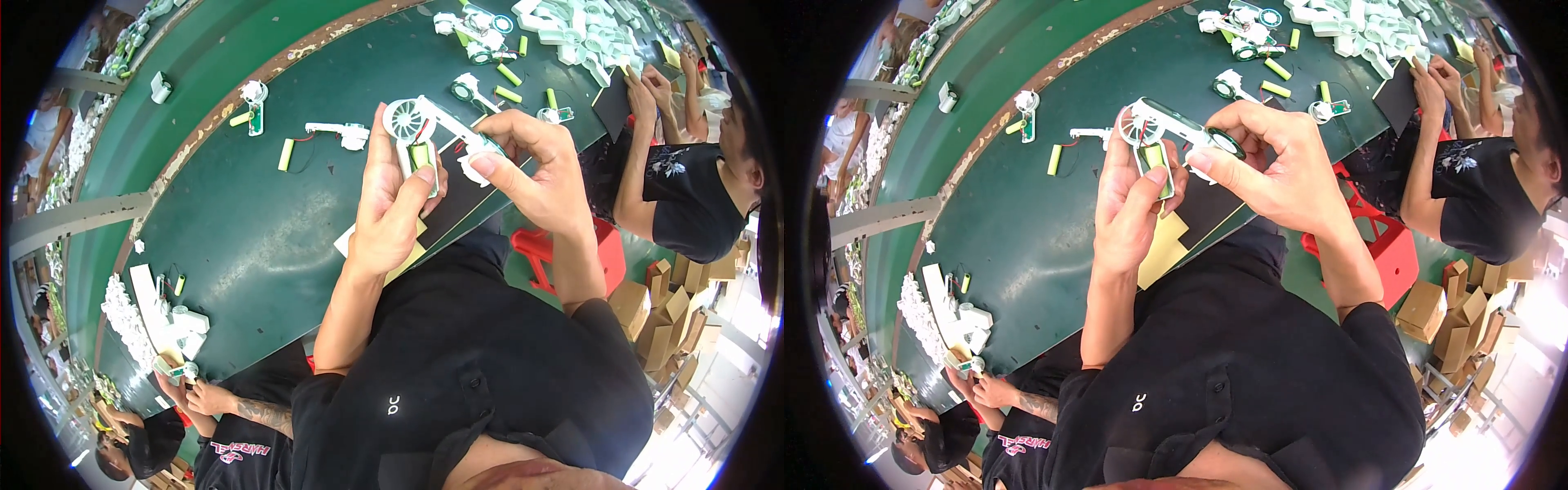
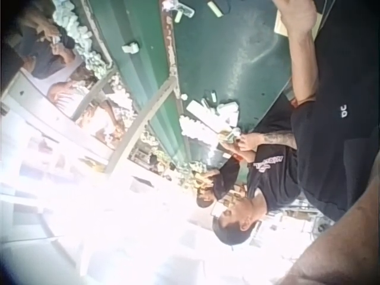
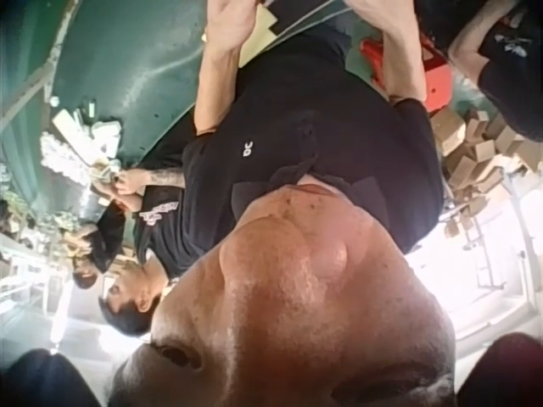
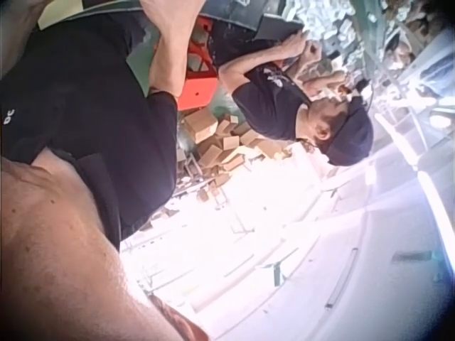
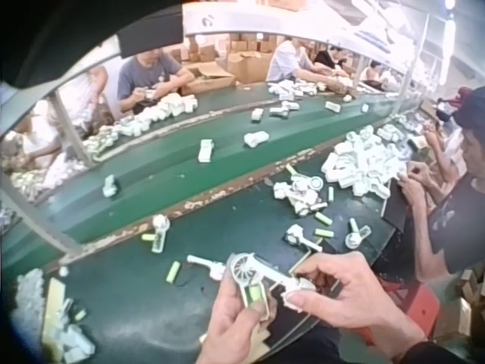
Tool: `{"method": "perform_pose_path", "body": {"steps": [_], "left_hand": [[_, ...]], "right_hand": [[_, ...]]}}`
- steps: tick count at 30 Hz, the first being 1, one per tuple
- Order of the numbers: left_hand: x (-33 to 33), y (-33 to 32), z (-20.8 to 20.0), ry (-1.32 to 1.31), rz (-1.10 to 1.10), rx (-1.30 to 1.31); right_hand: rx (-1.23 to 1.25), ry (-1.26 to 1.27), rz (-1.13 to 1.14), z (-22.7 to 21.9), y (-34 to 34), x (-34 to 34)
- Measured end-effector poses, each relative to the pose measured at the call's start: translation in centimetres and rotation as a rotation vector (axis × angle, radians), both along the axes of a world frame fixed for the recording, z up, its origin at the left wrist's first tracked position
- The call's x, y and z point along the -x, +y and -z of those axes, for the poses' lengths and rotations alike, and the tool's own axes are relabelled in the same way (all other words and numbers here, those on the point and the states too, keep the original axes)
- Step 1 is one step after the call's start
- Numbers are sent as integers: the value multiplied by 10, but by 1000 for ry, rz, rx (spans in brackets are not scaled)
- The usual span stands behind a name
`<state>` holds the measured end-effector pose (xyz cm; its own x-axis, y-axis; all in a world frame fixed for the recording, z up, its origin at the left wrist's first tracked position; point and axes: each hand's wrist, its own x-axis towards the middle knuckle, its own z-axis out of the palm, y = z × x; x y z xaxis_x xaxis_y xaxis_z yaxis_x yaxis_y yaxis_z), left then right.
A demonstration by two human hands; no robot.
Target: The person assembles small handheld electric fans by hand, combining fan components, circuit boards, plastic casings, and fan blades.
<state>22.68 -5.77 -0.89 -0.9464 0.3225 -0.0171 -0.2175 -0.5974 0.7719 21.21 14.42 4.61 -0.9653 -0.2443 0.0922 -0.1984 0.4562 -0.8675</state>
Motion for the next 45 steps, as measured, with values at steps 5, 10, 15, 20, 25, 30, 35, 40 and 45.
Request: {"method": "perform_pose_path", "body": {"steps": [5,10,15,20,25,30,35,40,45], "left_hand": [[-5,-1,2,44,-42,124],[-4,-1,10,130,-63,199],[-1,-8,11,74,-16,151],[-4,-10,13,109,-32,165],[1,-19,14,79,-96,223],[9,-40,20,112,-216,288],[10,-46,25,77,-209,289],[5,-43,33,70,-213,277],[0,-40,42,77,-185,285]], "right_hand": [[-67,57,0,4,-1,0],[-90,44,14,5,-2,-1],[-100,85,57,13,-1,0],[21,125,95,23,-2,-2],[15,20,86,40,-3,15],[-164,39,-78,59,3,19],[-248,147,-448,96,-9,-7],[-349,140,-639,101,-17,-30],[-569,272,-705,99,-21,-48]]}}
